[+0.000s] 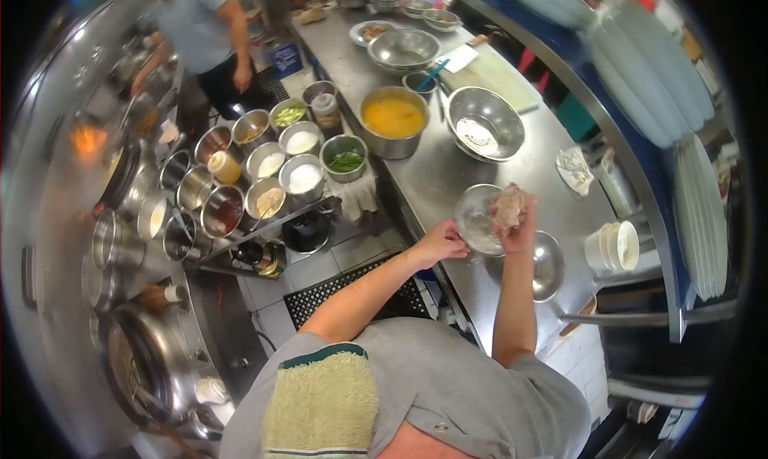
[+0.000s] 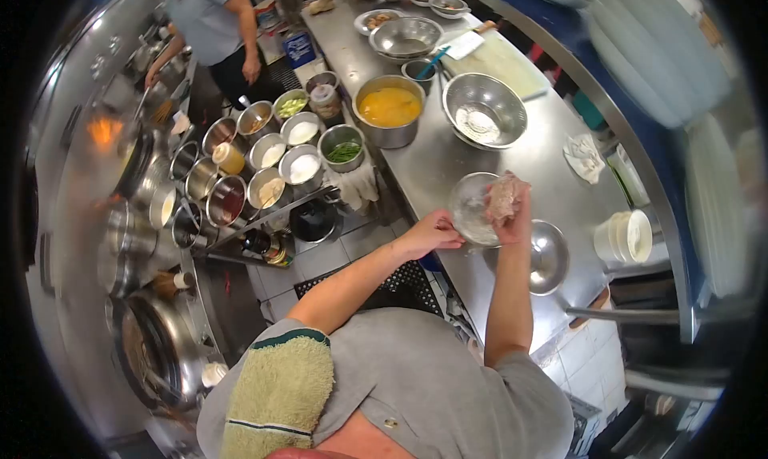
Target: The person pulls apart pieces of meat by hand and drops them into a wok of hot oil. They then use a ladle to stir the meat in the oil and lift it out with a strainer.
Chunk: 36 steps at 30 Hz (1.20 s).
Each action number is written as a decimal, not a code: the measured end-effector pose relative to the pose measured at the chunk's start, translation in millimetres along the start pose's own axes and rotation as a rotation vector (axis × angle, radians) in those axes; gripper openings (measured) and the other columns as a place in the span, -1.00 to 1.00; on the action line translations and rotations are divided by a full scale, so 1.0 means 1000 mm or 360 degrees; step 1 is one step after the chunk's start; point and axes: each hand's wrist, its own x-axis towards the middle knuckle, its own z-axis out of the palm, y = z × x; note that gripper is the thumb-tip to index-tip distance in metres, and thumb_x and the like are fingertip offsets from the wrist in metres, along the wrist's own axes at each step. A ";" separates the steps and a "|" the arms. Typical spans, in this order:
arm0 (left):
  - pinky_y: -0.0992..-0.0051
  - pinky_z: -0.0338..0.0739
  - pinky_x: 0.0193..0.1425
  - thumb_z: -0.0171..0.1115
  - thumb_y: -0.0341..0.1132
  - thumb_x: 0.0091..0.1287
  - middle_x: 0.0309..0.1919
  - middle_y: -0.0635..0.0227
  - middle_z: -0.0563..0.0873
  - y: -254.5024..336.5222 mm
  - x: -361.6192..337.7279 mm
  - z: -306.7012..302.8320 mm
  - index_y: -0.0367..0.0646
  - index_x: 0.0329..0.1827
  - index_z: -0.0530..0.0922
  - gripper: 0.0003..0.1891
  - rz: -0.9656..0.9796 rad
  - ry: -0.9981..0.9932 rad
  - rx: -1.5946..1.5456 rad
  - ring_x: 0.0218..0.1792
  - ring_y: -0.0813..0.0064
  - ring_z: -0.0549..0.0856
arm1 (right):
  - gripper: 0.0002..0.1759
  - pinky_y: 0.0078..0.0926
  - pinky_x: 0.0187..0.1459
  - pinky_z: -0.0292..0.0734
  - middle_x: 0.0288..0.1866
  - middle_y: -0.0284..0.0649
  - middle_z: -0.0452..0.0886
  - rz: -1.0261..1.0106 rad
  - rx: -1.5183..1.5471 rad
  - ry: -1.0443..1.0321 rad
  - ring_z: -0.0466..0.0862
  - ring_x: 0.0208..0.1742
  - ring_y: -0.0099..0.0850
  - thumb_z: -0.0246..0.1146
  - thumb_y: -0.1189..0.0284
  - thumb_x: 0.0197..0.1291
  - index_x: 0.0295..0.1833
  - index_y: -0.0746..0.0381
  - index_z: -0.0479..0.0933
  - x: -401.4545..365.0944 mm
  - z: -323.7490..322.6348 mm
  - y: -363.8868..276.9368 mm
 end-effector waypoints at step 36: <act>0.29 0.52 0.10 -0.20 -0.02 0.43 -0.17 0.35 0.65 -0.027 -0.610 -0.230 -0.08 -0.14 0.52 -0.61 0.2633 0.2046 -0.1577 -0.10 0.44 0.63 | -0.81 -0.18 -0.25 0.51 -0.33 -0.02 0.55 -0.0397 -0.1094 -0.2590 0.58 -0.32 -0.02 0.28 0.38 -0.01 -0.31 0.26 0.58 -0.167 0.499 0.617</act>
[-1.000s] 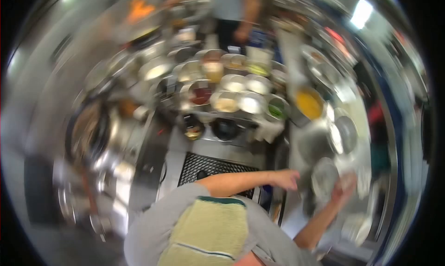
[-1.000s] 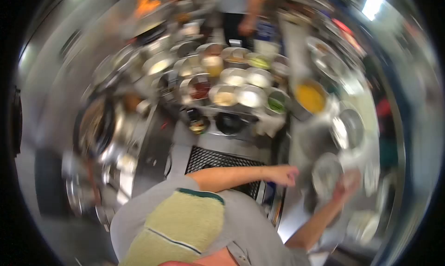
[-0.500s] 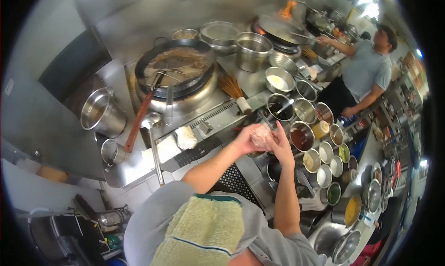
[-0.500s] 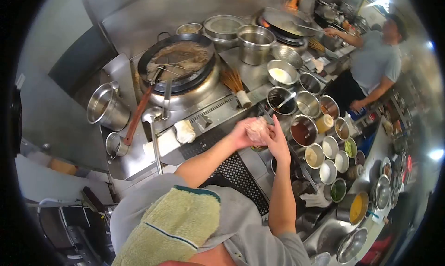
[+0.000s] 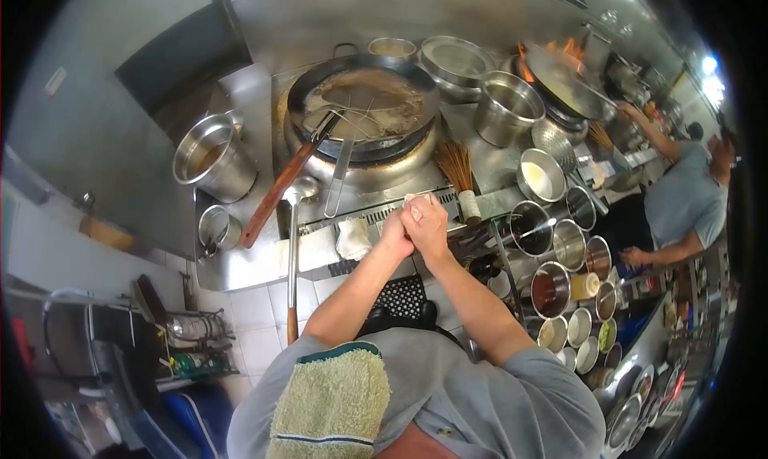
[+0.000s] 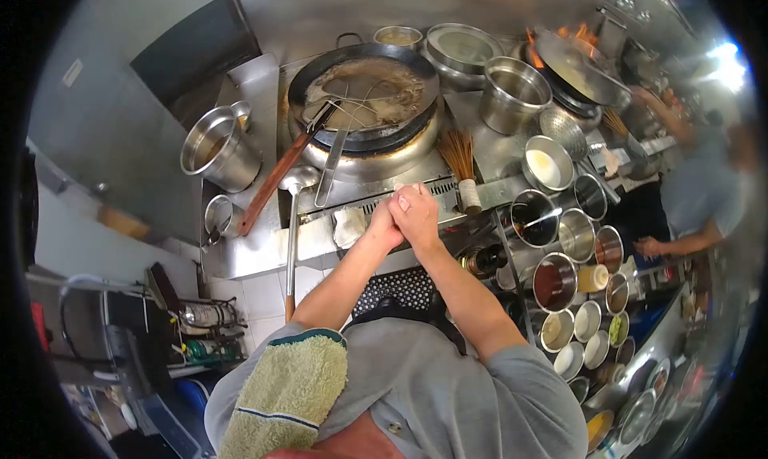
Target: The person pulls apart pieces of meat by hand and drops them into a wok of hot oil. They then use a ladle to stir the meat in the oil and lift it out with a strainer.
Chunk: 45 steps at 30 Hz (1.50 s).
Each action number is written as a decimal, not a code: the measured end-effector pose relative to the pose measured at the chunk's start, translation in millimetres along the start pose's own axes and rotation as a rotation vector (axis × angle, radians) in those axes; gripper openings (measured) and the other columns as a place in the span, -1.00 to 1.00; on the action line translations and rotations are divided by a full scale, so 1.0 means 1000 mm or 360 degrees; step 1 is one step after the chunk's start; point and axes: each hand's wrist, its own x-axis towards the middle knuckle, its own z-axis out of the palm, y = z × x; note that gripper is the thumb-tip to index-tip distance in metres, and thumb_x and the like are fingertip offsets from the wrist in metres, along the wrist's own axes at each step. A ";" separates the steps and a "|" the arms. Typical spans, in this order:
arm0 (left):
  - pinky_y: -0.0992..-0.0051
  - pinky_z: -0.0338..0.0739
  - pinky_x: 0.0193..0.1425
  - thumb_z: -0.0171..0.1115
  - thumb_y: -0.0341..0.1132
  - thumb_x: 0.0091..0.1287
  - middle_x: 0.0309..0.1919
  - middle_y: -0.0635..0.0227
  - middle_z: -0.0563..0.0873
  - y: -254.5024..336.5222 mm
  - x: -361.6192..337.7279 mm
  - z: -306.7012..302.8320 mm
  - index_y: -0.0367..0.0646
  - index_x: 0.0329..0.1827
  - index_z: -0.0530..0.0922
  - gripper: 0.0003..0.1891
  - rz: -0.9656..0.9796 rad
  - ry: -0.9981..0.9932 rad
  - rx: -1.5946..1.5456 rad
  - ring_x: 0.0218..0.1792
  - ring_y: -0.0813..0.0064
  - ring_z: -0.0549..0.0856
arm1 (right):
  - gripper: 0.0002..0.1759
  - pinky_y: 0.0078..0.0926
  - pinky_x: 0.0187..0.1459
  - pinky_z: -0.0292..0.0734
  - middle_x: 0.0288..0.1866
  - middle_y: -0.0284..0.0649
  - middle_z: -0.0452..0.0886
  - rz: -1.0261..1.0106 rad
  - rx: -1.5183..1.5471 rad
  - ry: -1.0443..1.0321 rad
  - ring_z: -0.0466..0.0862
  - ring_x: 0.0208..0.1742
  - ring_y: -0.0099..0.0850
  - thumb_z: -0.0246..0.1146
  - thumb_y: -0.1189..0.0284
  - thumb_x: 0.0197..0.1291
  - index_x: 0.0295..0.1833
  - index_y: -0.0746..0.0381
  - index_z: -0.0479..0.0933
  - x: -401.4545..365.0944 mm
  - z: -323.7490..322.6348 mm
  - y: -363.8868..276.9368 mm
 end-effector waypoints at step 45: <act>0.18 0.64 -0.07 0.19 -0.16 0.31 -0.09 0.23 0.65 0.040 -0.083 0.030 -0.09 0.13 0.45 -0.62 -0.0010 -0.0196 0.0280 -0.08 0.20 0.67 | -0.63 -0.52 -0.04 0.54 -0.12 -0.20 0.64 0.0280 0.1153 -0.1452 0.61 -0.11 -0.50 0.20 0.66 0.16 0.11 0.28 0.52 0.075 -0.047 -0.001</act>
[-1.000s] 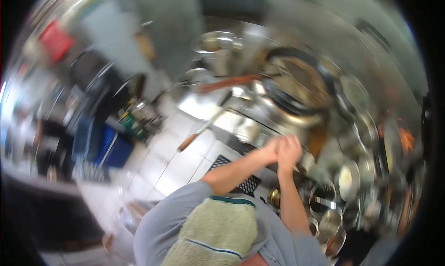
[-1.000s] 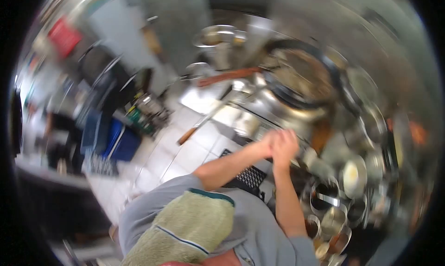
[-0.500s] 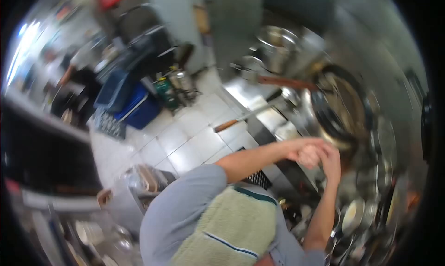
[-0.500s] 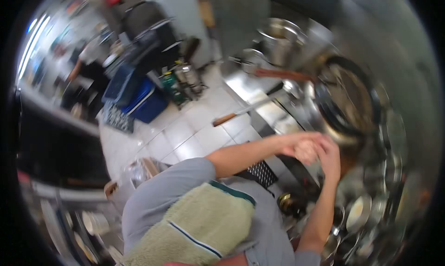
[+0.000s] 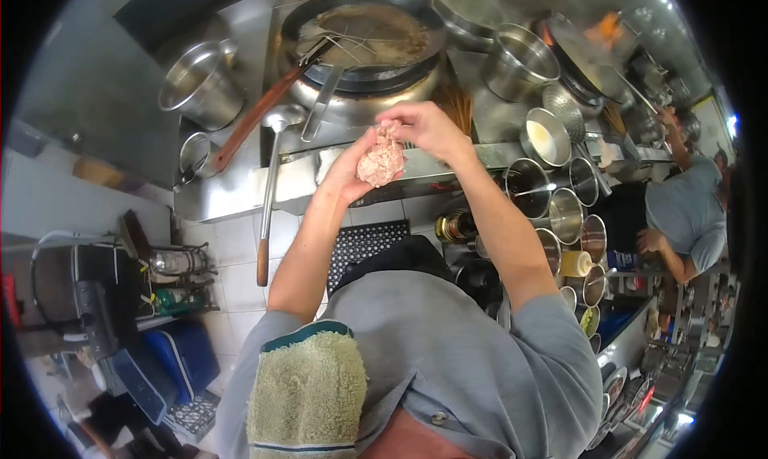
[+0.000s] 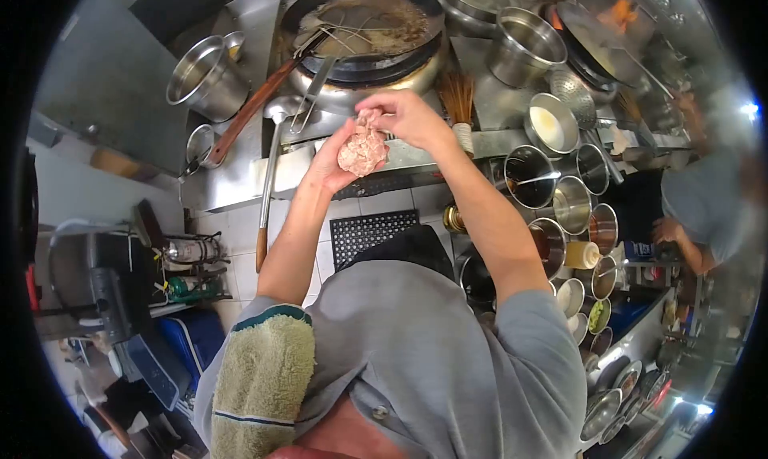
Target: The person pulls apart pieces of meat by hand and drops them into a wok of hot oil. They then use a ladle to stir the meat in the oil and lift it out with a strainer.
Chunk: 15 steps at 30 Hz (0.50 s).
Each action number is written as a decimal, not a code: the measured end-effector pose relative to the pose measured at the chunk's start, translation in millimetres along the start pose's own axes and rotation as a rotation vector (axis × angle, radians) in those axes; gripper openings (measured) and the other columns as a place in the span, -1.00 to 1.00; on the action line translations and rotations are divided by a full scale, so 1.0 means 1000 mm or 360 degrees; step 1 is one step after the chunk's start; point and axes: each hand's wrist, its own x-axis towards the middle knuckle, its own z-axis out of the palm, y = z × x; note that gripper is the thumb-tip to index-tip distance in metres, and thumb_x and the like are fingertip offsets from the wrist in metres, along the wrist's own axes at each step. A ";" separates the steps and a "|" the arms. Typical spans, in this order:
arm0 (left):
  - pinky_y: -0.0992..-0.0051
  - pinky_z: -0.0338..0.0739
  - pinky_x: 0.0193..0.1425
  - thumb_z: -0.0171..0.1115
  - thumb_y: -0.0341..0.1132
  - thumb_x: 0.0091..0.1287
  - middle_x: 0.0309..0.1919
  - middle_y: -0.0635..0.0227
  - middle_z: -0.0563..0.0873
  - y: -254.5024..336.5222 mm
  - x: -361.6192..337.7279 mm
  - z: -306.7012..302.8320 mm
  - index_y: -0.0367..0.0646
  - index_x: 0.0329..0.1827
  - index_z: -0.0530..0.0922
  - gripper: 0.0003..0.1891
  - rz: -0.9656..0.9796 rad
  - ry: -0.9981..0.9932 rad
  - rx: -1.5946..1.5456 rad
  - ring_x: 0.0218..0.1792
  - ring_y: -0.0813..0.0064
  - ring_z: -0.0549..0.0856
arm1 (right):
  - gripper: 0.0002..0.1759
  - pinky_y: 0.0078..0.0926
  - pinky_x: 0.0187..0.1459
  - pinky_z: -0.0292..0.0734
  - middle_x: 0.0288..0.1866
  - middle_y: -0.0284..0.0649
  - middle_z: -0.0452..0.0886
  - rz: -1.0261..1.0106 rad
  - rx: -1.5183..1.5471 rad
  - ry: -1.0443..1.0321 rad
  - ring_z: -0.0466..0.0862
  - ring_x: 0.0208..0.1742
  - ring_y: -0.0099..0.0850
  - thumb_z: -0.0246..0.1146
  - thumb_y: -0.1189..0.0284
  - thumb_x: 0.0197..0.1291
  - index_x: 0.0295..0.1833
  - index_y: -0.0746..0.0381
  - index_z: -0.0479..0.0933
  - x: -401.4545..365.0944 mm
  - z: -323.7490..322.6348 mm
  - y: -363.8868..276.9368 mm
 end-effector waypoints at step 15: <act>0.39 0.65 -0.13 0.22 -0.31 0.32 -0.16 0.27 0.64 0.005 0.038 0.023 -0.20 0.08 0.43 -0.68 0.0340 0.0307 0.0436 -0.17 0.45 0.68 | -0.74 -0.66 -0.29 0.46 -0.32 -0.37 0.58 -0.0069 -0.0133 0.0062 0.52 -0.32 -0.64 0.06 0.72 0.16 -0.06 0.34 0.53 0.011 -0.036 0.029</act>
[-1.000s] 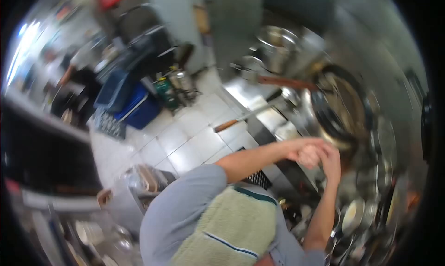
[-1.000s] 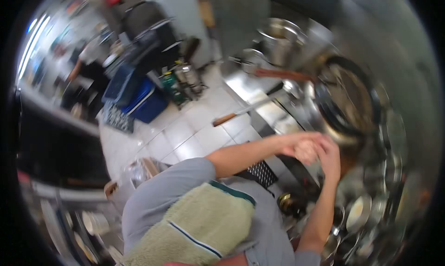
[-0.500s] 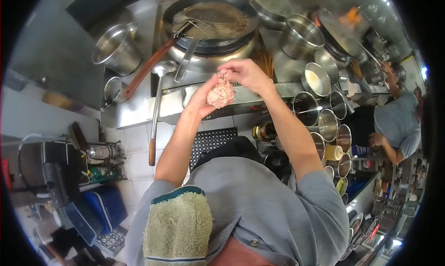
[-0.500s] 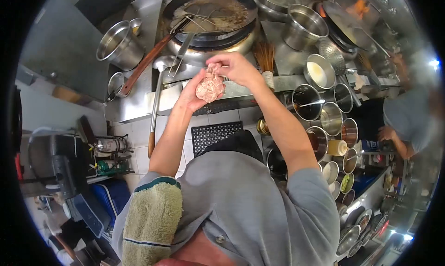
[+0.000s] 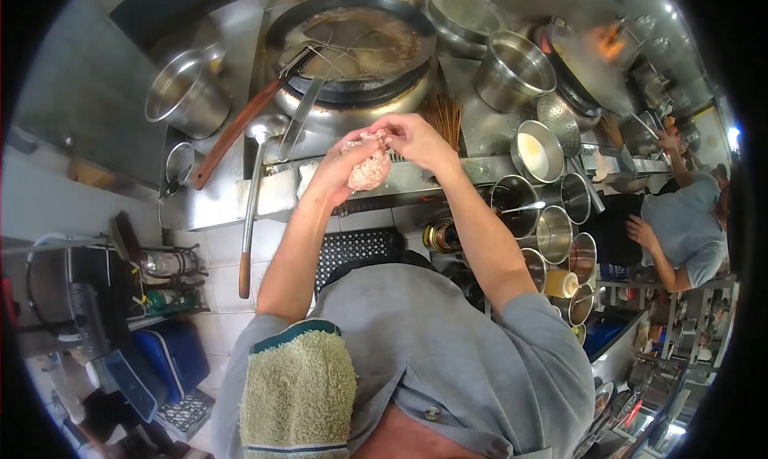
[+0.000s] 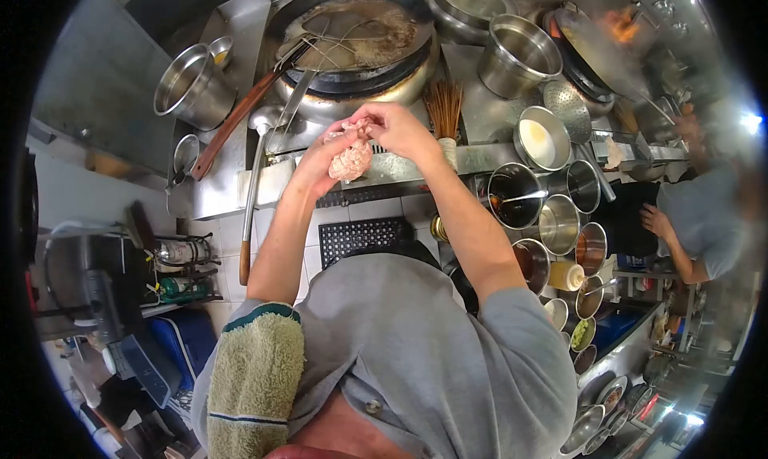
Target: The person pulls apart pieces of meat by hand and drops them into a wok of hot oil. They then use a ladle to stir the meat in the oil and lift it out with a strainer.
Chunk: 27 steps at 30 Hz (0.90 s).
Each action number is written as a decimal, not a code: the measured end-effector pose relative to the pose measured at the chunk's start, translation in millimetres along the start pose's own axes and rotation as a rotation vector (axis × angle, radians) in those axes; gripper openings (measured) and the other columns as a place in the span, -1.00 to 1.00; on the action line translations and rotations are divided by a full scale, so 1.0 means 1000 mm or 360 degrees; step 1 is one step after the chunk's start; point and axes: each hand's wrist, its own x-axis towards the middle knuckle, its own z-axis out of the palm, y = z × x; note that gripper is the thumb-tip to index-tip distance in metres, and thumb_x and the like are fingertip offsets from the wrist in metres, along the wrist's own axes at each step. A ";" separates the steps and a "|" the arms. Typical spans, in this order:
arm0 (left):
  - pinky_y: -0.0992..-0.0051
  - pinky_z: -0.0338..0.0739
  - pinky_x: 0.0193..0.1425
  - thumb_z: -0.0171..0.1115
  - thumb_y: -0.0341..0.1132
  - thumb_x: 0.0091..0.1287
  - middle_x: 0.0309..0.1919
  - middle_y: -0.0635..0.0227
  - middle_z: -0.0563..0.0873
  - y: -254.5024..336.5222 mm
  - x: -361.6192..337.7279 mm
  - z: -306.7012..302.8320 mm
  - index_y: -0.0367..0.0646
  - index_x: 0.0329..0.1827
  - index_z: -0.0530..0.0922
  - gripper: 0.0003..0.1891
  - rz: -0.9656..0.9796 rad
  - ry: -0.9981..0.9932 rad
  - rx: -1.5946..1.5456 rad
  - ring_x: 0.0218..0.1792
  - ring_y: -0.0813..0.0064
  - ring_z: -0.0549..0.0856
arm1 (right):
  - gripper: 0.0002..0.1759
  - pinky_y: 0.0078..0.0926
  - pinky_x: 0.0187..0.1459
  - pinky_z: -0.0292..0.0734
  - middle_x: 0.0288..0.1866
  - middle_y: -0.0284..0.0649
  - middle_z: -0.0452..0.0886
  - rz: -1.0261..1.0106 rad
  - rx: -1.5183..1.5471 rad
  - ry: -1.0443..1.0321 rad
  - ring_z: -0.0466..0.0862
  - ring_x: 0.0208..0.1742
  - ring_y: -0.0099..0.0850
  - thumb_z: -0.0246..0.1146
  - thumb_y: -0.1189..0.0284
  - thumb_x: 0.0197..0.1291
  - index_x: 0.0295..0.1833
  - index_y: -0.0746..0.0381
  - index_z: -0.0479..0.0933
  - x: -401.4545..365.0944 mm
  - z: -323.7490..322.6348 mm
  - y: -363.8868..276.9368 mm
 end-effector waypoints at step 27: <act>0.34 0.64 -0.13 0.05 -0.22 0.38 -0.20 0.20 0.65 -0.025 -0.008 0.001 -0.24 -0.04 0.48 -0.74 -0.0205 0.0225 -0.0441 -0.23 0.34 0.68 | -0.60 -0.33 0.18 0.47 0.15 0.00 0.53 -0.0242 -0.1982 0.0319 0.57 0.10 -0.09 0.21 0.56 0.11 0.12 0.23 0.55 0.207 -0.196 0.028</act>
